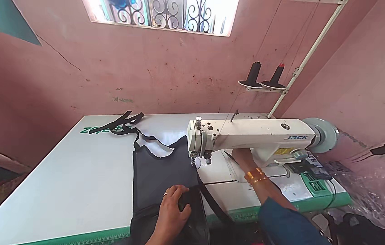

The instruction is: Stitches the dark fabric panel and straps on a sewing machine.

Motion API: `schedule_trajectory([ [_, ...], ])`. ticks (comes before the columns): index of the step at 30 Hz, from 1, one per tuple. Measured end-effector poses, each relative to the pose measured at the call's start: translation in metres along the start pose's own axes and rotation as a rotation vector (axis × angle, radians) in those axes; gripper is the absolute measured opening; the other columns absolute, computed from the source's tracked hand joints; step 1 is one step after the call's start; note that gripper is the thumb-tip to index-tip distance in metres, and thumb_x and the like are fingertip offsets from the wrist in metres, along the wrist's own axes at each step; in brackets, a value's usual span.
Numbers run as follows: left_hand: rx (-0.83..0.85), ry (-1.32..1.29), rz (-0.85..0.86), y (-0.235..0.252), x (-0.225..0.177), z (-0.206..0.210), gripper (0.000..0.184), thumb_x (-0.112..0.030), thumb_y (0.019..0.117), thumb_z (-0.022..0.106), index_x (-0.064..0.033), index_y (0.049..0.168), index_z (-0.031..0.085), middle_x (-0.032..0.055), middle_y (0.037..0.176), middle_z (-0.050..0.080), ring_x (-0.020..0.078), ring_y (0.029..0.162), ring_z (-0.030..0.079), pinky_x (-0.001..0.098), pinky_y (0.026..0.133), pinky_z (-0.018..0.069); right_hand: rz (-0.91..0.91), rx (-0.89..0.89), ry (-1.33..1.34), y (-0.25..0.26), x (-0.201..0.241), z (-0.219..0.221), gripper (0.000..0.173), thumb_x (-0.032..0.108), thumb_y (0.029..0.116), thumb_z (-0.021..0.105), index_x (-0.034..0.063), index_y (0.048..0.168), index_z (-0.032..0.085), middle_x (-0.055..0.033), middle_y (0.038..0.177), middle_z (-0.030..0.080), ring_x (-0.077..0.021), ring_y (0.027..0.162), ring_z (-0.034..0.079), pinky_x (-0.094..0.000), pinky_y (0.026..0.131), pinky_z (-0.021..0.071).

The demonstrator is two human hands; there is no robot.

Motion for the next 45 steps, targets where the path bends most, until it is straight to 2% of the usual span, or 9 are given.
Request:
schedule_trajectory([
  [8, -0.07, -0.015, 0.155, -0.002, 0.011, 0.003, 0.027, -0.024, 0.0783, 0.066, -0.0159, 0.097, 0.083, 0.0007, 0.123, 0.074, 0.0219, 0.116, 0.064, 0.0431, 0.099, 0.0489, 0.166, 0.22, 0.211, -0.009, 0.027, -0.035, 0.058, 0.025, 0.1063, 0.055, -0.0073, 0.151, 0.04, -0.0232, 0.158, 0.042, -0.0312, 0.151, 0.034, -0.0413, 0.125, 0.0235],
  [12, -0.11, 0.012, 0.176, -0.001, 0.013, 0.009, 0.026, -0.027, 0.0791, 0.064, -0.0186, 0.095, 0.082, -0.0013, 0.122, 0.073, 0.0192, 0.115, 0.064, 0.041, 0.098, 0.0493, -0.575, -0.466, 0.448, -0.077, 0.044, 0.019, 0.02, 0.002, 0.0872, 0.06, -0.0011, 0.097, 0.078, -0.017, 0.102, 0.076, -0.0302, 0.096, 0.075, -0.0438, 0.085, 0.0614],
  [16, -0.091, 0.042, 0.177, 0.002, 0.01, 0.009, 0.027, -0.027, 0.078, 0.063, -0.018, 0.095, 0.082, -0.0003, 0.119, 0.074, 0.0206, 0.112, 0.065, 0.0424, 0.095, 0.0498, -0.937, -0.197, 0.506, -0.109, 0.086, 0.066, 0.031, -0.001, 0.0934, 0.052, 0.0012, 0.112, 0.077, -0.0149, 0.123, 0.073, -0.0298, 0.122, 0.067, -0.0427, 0.11, 0.0491],
  [24, -0.045, -0.039, 0.106, 0.002, 0.008, 0.001, 0.027, -0.02, 0.0758, 0.066, -0.0128, 0.096, 0.082, 0.0026, 0.119, 0.074, 0.0219, 0.115, 0.065, 0.0418, 0.097, 0.051, -1.006, 0.076, 0.581, -0.225, 0.043, 0.054, 0.023, -0.004, 0.0947, 0.053, -0.0005, 0.1, 0.075, -0.0133, 0.112, 0.076, -0.0226, 0.115, 0.071, -0.038, 0.107, 0.0519],
  [27, -0.045, -0.047, 0.099, 0.001, 0.006, 0.001, 0.029, -0.019, 0.0755, 0.067, -0.0121, 0.1, 0.082, 0.0044, 0.121, 0.073, 0.0231, 0.113, 0.066, 0.0434, 0.095, 0.0518, -0.861, 0.492, 0.9, -0.25, 0.031, 0.015, 0.023, -0.002, 0.099, 0.053, -0.0069, 0.102, 0.076, -0.019, 0.106, 0.077, -0.024, 0.106, 0.074, -0.0378, 0.101, 0.0555],
  [30, -0.08, -0.115, 0.108, -0.001, 0.011, -0.001, 0.03, -0.018, 0.0751, 0.066, -0.0115, 0.101, 0.081, 0.0041, 0.12, 0.073, 0.0187, 0.114, 0.066, 0.0394, 0.096, 0.053, -0.77, 0.043, 0.579, -0.216, 0.013, -0.015, 0.023, 0.013, 0.1034, 0.052, 0.0094, 0.109, 0.073, -0.0042, 0.111, 0.075, -0.0133, 0.11, 0.07, -0.0321, 0.099, 0.057],
  [33, -0.128, -0.189, 0.12, -0.003, 0.015, -0.006, 0.029, -0.015, 0.0733, 0.068, -0.0094, 0.099, 0.081, 0.0054, 0.119, 0.074, 0.0129, 0.112, 0.068, 0.0314, 0.095, 0.0556, -0.501, -0.127, 0.157, -0.178, 0.035, -0.002, 0.034, 0.011, 0.0867, 0.076, -0.006, 0.116, 0.072, -0.0287, 0.129, 0.065, -0.051, 0.126, 0.057, -0.067, 0.105, 0.0444],
  [41, 0.301, 0.07, -0.108, 0.019, -0.007, -0.013, 0.042, -0.013, 0.0849, 0.064, -0.0145, 0.126, 0.075, 0.0097, 0.128, 0.066, 0.0257, 0.121, 0.061, 0.0465, 0.103, 0.0483, 0.002, 0.2, 0.893, -0.184, 0.07, 0.064, 0.018, 0.006, 0.1009, 0.058, 0.0002, 0.108, 0.074, -0.0085, 0.095, 0.074, -0.0109, 0.087, 0.07, -0.0286, 0.084, 0.0556],
  [45, 0.277, 0.252, -0.076, 0.034, -0.017, 0.009, 0.026, -0.028, 0.094, 0.065, -0.0113, 0.108, 0.079, 0.0129, 0.107, 0.067, 0.0295, 0.108, 0.062, 0.0466, 0.098, 0.0472, -0.214, -0.055, 0.707, -0.207, 0.069, 0.065, 0.033, 0.006, 0.0981, 0.057, -0.0061, 0.128, 0.068, -0.016, 0.1, 0.078, -0.0223, 0.086, 0.077, -0.0364, 0.081, 0.0609],
])
Point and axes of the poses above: each hand's wrist, its own y-axis towards the middle knuckle, its own z-axis out of the palm, x = y × z, the point moved 5 cm from there along y, towards the middle knuckle
